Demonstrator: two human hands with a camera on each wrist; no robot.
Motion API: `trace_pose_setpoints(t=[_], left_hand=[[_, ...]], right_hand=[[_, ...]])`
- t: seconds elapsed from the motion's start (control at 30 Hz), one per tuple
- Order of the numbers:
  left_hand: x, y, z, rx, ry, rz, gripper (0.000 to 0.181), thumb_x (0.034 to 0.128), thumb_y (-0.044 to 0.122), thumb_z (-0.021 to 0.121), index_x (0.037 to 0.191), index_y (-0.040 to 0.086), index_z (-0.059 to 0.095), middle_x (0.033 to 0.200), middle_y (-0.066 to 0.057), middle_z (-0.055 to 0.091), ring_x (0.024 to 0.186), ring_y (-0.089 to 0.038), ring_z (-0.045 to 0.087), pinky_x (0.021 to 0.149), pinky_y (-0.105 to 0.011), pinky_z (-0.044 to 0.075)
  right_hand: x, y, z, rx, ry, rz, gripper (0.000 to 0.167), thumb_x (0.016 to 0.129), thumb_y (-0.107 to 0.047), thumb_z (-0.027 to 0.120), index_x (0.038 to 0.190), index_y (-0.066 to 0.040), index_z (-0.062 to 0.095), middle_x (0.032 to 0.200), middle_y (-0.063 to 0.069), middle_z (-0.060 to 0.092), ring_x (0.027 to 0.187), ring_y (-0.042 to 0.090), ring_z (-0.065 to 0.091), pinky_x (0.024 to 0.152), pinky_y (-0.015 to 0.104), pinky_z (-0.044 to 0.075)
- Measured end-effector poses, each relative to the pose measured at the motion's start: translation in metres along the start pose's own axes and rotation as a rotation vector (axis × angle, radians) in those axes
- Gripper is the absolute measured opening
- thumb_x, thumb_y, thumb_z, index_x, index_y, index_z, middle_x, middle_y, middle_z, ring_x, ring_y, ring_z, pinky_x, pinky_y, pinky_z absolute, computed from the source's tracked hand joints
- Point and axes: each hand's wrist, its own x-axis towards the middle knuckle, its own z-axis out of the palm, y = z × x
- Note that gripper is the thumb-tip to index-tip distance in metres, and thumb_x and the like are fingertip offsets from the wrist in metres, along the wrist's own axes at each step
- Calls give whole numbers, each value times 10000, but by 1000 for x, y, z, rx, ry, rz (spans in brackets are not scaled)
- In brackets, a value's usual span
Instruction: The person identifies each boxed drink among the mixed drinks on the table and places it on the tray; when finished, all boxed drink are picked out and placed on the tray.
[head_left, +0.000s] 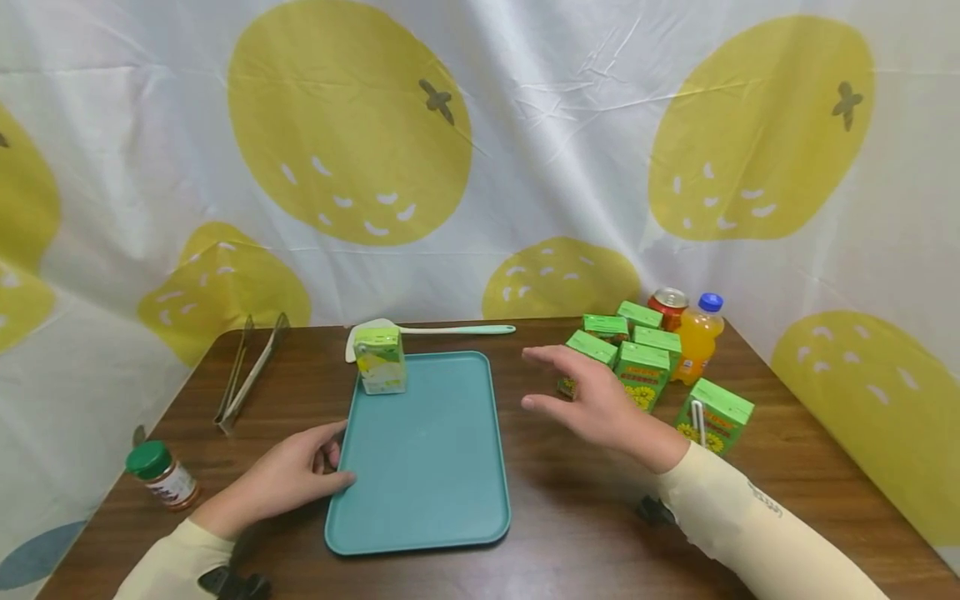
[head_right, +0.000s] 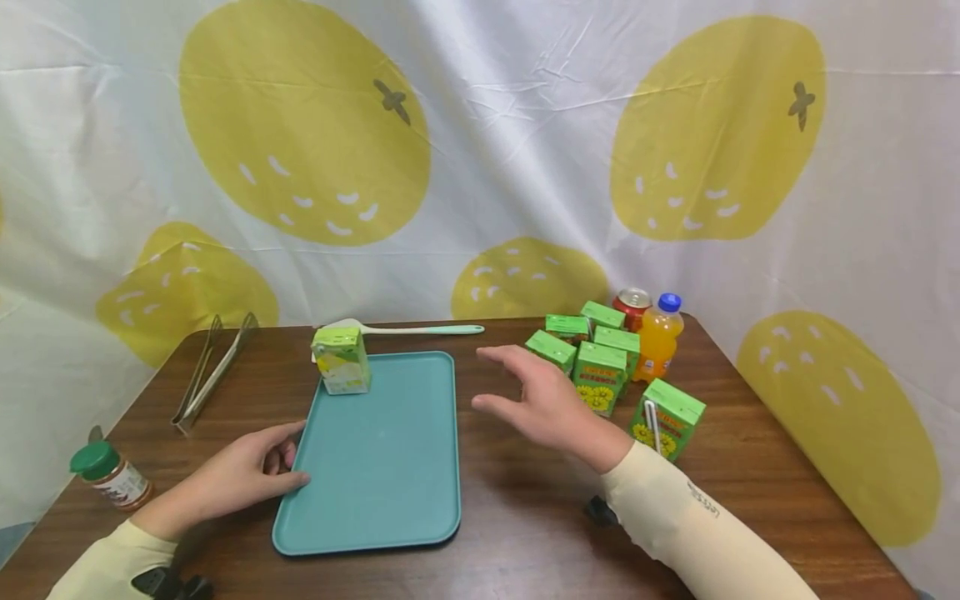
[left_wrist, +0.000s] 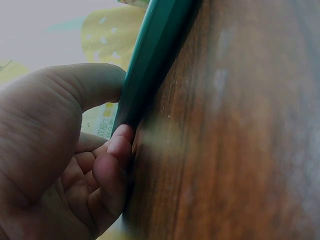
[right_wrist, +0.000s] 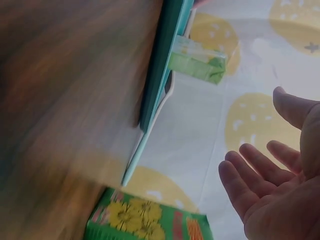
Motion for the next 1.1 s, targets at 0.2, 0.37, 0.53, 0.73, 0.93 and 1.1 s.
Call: trace_pose_setpoints(t=[0.2, 0.37, 0.53, 0.73, 0.93, 1.1], left_hand=[[0, 1, 0, 0, 1, -2, 841, 934, 236, 908, 1556, -157, 501, 946, -5, 613, 712, -97, 547, 620, -274, 476], [0, 1, 0, 7, 5, -2, 842, 930, 240, 910, 1547, -165, 504, 945, -3, 614, 716, -96, 550, 623, -275, 481], [-1, 2, 0, 8, 2, -13, 848, 932, 242, 908, 1554, -163, 498, 950, -7, 617, 714, -105, 549, 619, -278, 476], [-1, 1, 0, 3, -1, -19, 851, 937, 245, 907, 1559, -160, 492, 959, -10, 618, 718, -108, 549, 619, -278, 474], [-1, 2, -1, 2, -4, -13, 859, 940, 253, 906, 1566, -158, 486, 960, -9, 616, 716, -106, 545, 619, -278, 472], [-1, 2, -1, 0, -5, -17, 866, 940, 259, 906, 1568, -161, 481, 962, -8, 618, 717, -105, 545, 621, -277, 472]], right_hand=[[-17, 8, -13, -16, -20, 59, 635, 955, -232, 922, 1519, -94, 664, 1508, 53, 684, 1350, 317, 673, 1103, 550, 543], [-33, 12, -26, -56, -1, 57, 614, 961, -228, 918, 1514, -131, 671, 1498, 35, 688, 1280, 354, 711, 1013, 571, 588], [-44, 15, -44, -144, 46, 19, 586, 948, -206, 927, 1482, -146, 694, 1460, -8, 708, 1244, 278, 718, 1036, 439, 572], [-54, 18, -68, -197, 128, -29, 625, 871, -94, 968, 1442, -129, 719, 1389, 18, 746, 1164, 286, 745, 882, 173, 541], [-63, 23, -90, -285, 177, -45, 673, 817, -56, 989, 1432, -116, 722, 1384, 51, 747, 1037, 228, 703, 749, 193, 497], [-66, 30, -108, -366, 166, -7, 656, 817, -103, 998, 1418, -116, 735, 1385, 70, 748, 1106, 278, 719, 903, 259, 496]])
